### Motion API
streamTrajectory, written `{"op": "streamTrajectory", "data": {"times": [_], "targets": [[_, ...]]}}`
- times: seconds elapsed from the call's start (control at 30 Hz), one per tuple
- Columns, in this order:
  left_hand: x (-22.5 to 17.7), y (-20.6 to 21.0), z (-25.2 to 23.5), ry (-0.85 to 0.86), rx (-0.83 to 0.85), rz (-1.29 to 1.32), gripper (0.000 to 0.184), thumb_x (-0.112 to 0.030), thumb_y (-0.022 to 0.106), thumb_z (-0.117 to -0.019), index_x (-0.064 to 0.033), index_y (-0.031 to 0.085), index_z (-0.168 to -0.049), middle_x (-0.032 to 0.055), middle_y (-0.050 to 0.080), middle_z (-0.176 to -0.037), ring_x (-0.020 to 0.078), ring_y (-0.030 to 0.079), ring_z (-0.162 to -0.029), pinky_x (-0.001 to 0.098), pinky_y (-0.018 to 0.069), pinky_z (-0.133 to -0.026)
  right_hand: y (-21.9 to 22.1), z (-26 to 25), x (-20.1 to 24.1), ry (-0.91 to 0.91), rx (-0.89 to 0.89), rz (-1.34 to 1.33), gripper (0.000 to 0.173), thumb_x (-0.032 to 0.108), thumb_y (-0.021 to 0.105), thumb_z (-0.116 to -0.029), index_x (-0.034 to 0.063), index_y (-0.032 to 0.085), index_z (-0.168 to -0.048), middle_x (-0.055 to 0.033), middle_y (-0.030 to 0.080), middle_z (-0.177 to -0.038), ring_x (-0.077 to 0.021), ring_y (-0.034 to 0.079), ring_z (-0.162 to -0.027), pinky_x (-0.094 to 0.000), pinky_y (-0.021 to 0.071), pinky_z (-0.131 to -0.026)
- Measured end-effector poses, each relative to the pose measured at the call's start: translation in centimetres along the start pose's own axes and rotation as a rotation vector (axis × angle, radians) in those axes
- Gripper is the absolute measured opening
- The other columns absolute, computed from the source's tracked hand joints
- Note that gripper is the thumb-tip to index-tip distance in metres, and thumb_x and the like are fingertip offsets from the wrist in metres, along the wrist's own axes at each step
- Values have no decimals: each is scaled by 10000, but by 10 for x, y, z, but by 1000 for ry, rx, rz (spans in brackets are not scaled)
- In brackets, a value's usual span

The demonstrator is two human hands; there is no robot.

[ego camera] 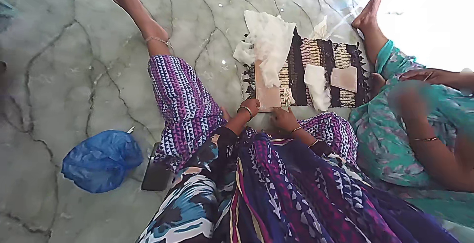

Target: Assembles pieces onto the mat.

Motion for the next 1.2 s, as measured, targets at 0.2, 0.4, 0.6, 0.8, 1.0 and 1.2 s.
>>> {"op": "streamTrajectory", "data": {"times": [0.2, 0.4, 0.6, 0.8, 1.0, 1.2], "targets": [[-4, -28, 9, -21, -88, -65, 308, -117, 480, -1081, 7, 658, -1301, 224, 671, -1311, 387, 608, -1288, 590, 435, -1104, -22, -43, 10, -41, -217, -13, 732, 449, 477, -1071, -30, 293, -1593, -225, 225, -1690, -355, 220, -1576, -583, 171, -1258], [6, -19, 7, -51, -31, -78, 300, -121, 514, -1064, 0, 658, -1298, 221, 665, -1322, 387, 606, -1290, 599, 440, -1101, 18, -49, 10, -6, -87, 35, 986, 662, 462, -998, -27, 144, -1628, -257, 70, -1710, -410, 101, -1590, -575, 145, -1263], [7, -1, -7, 26, 62, -88, 292, -142, 599, -1036, 43, 673, -1250, 277, 674, -1255, 441, 615, -1248, 626, 442, -1082, 14, -14, 6, -9, 102, 60, 849, 615, 402, -1048, 21, 227, -1629, -204, 158, -1713, -353, 157, -1593, -647, 91, -1247], [5, 5, 3, -26, 112, -160, 295, -128, 609, -1023, 41, 662, -1259, 275, 654, -1298, 440, 591, -1285, 627, 432, -1095, 7, -15, 11, 8, 62, 68, 775, 583, 440, -1044, 23, 370, -1575, -216, 325, -1652, -361, 259, -1560, -653, 78, -1245], [1, -9, 8, -70, 63, -169, 310, -131, 566, -1042, 24, 651, -1296, 265, 660, -1303, 433, 590, -1295, 626, 425, -1104, -13, -23, 6, -24, -176, 12, 628, 389, 466, -1077, -4, 390, -1562, -205, 373, -1633, -339, 303, -1549, -601, 132, -1259], [4, -7, 9, -69, 93, -186, 318, -145, 566, -1038, 11, 651, -1302, 253, 658, -1313, 420, 590, -1299, 631, 426, -1103, 21, -39, 6, -24, -53, 54, 929, 599, 450, -1026, -39, 139, -1625, -225, 99, -1717, -356, 103, -1601, -546, 116, -1277]]}}
Point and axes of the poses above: each hand's wrist, its own z-axis away from the middle knuckle, its own y-axis out of the palm, x = y × z, the point moved 10 cm from there along -z, towards the middle knuckle
